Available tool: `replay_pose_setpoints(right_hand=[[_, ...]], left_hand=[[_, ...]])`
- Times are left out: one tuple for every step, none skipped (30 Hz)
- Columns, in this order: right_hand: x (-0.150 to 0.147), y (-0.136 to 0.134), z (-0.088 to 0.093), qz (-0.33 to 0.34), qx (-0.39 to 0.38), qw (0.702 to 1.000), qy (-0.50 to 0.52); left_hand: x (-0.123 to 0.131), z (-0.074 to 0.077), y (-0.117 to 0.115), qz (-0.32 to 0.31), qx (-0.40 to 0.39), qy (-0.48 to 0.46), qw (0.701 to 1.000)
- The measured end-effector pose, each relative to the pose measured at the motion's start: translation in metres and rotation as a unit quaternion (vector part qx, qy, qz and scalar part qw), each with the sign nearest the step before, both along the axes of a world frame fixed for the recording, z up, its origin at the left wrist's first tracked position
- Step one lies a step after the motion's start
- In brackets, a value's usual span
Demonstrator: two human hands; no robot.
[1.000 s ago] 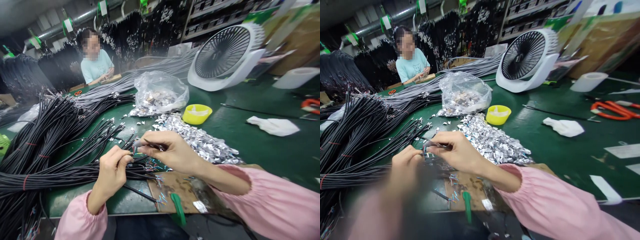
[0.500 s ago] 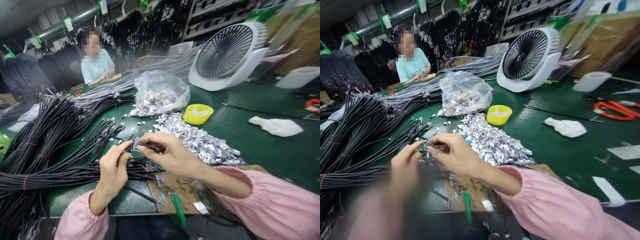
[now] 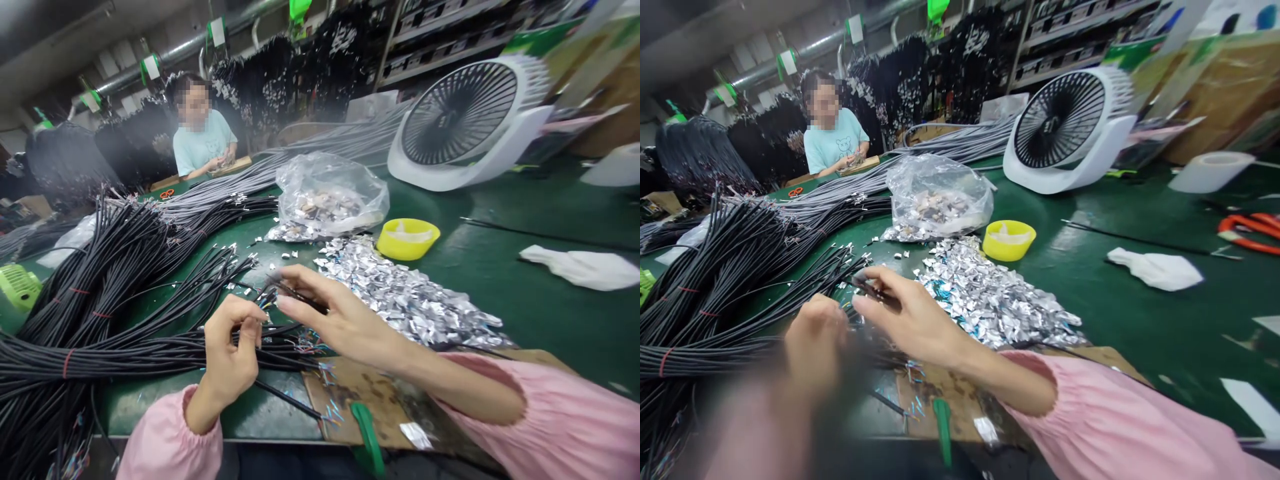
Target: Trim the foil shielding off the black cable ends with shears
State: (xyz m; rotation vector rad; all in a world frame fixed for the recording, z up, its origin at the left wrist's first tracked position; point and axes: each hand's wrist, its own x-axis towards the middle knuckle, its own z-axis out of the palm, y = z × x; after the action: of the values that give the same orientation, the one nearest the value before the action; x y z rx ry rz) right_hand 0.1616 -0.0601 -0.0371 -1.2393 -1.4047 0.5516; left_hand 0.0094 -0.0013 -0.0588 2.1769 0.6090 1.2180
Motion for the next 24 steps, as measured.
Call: replay_pose_setpoints(right_hand=[[0.001, 0.0, -0.001, -0.015, 0.005, 1.0, -0.012], [0.002, -0.001, -0.001, -0.023, 0.012, 0.999, -0.026], [0.002, -0.001, -0.001, -0.023, 0.019, 0.999, -0.039], [0.002, -0.001, 0.0, -0.017, 0.027, 0.998, -0.049], [0.001, -0.002, 0.0, -0.008, 0.034, 0.998, -0.052], [0.0, -0.002, 0.001, 0.004, 0.041, 0.998, -0.05], [0.0, -0.003, 0.002, 0.014, 0.047, 0.998, -0.046], [-0.001, -0.003, 0.003, 0.022, 0.052, 0.998, -0.042], [-0.002, -0.003, 0.003, 0.026, 0.058, 0.997, -0.041], [-0.002, -0.003, 0.004, 0.027, 0.064, 0.997, -0.044], [-0.002, -0.003, 0.004, 0.027, 0.069, 0.996, -0.051], [-0.002, -0.003, 0.005, 0.026, 0.073, 0.995, -0.06], [-0.002, -0.003, 0.005, 0.024, 0.076, 0.994, -0.069], [-0.002, -0.003, 0.005, 0.023, 0.078, 0.994, -0.076], [-0.002, -0.003, 0.005, 0.023, 0.079, 0.993, -0.082], [-0.002, -0.003, 0.005, 0.022, 0.079, 0.993, -0.088], [-0.002, -0.004, 0.005, 0.019, 0.08, 0.992, -0.094], [-0.002, -0.004, 0.005, 0.015, 0.08, 0.992, -0.1], [-0.002, -0.004, 0.005, 0.009, 0.08, 0.991, -0.108], [-0.002, -0.004, 0.005, 0.003, 0.08, 0.99, -0.116], [-0.002, -0.004, 0.004, -0.004, 0.082, 0.989, -0.123], [-0.002, -0.004, 0.004, -0.01, 0.084, 0.988, -0.129], [-0.002, -0.005, 0.004, -0.015, 0.087, 0.987, -0.132], [-0.003, -0.005, 0.003, -0.018, 0.089, 0.987, -0.134]], left_hand=[[0.0, 0.001, 0.0, 0.01, 0.011, -0.005, 1.0], [0.0, 0.002, -0.001, 0.016, 0.019, -0.008, 1.0], [0.0, 0.003, -0.001, 0.019, 0.023, -0.009, 1.0], [0.0, 0.004, -0.001, 0.02, 0.026, -0.01, 0.999], [0.0, 0.005, -0.002, 0.022, 0.026, -0.01, 0.999], [0.0, 0.006, -0.002, 0.024, 0.026, -0.009, 0.999], [0.0, 0.007, -0.003, 0.026, 0.026, -0.007, 0.999], [0.0, 0.008, -0.003, 0.028, 0.026, -0.006, 0.999], [0.0, 0.008, -0.003, 0.029, 0.026, -0.004, 0.999], [0.0, 0.008, -0.003, 0.029, 0.026, -0.002, 0.999], [-0.001, 0.008, -0.003, 0.029, 0.026, 0.001, 0.999], [-0.001, 0.007, -0.002, 0.03, 0.027, 0.003, 0.999], [-0.001, 0.007, -0.002, 0.031, 0.029, 0.005, 0.999], [-0.001, 0.006, -0.002, 0.032, 0.032, 0.007, 0.999], [-0.001, 0.005, -0.002, 0.032, 0.037, 0.008, 0.999], [-0.001, 0.004, -0.001, 0.033, 0.04, 0.008, 0.999], [-0.002, 0.003, -0.001, 0.033, 0.043, 0.008, 0.998], [-0.002, 0.002, -0.001, 0.032, 0.046, 0.007, 0.998], [-0.002, 0.001, -0.001, 0.033, 0.046, 0.005, 0.998], [-0.002, 0.0, -0.001, 0.036, 0.047, 0.003, 0.998], [-0.002, -0.002, -0.001, 0.04, 0.046, 0.002, 0.998], [-0.002, -0.003, -0.002, 0.044, 0.046, 0.003, 0.998], [-0.002, -0.003, -0.002, 0.048, 0.046, 0.004, 0.998], [-0.002, -0.004, -0.002, 0.053, 0.046, 0.005, 0.998]])
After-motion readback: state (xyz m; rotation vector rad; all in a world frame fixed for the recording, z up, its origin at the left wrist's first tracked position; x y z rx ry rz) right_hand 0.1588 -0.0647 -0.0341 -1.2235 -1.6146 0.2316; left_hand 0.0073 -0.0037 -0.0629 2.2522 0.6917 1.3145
